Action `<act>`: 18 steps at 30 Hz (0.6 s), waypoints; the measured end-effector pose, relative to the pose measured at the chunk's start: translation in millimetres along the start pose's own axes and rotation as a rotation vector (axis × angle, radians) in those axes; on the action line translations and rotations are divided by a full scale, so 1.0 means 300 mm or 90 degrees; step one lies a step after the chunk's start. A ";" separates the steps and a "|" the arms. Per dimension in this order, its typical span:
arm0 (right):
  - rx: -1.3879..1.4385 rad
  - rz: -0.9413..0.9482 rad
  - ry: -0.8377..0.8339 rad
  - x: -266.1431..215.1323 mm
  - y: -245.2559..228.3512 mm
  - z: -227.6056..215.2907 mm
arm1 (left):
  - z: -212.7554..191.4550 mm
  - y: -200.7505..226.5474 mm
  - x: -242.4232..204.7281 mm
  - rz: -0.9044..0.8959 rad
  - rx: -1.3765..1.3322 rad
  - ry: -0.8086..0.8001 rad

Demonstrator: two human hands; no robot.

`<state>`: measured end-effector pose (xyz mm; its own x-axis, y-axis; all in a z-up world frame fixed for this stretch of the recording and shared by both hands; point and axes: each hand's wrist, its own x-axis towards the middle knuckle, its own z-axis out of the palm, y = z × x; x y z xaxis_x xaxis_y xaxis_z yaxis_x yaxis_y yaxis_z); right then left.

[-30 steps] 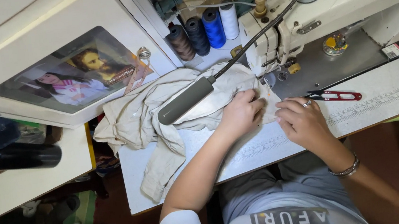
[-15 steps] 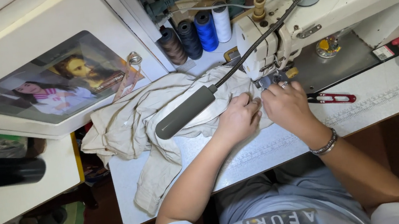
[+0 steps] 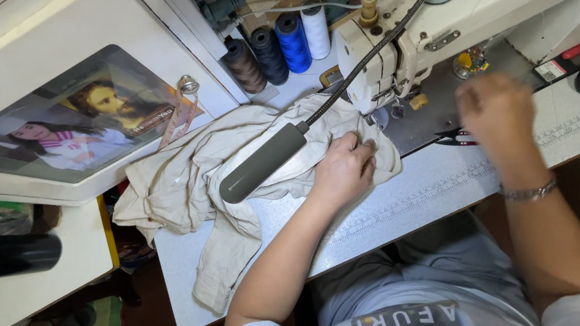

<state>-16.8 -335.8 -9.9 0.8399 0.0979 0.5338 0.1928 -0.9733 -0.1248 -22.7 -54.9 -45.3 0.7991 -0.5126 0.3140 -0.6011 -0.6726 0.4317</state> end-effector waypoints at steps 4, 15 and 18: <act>-0.085 0.019 0.060 0.034 0.243 0.125 | -0.019 0.024 0.005 -0.057 -0.041 -0.036; -0.215 -0.048 0.050 0.012 0.178 0.118 | -0.050 0.057 0.021 -0.171 -0.081 -0.071; -0.054 -0.038 -0.115 0.032 -0.055 -0.006 | -0.057 0.062 0.025 -0.190 -0.091 -0.083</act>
<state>-12.8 -319.1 -1.1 0.9068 0.1846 0.3790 0.2086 -0.9777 -0.0229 -27.7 -62.2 -20.5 0.9258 -0.3747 0.0499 -0.3266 -0.7263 0.6048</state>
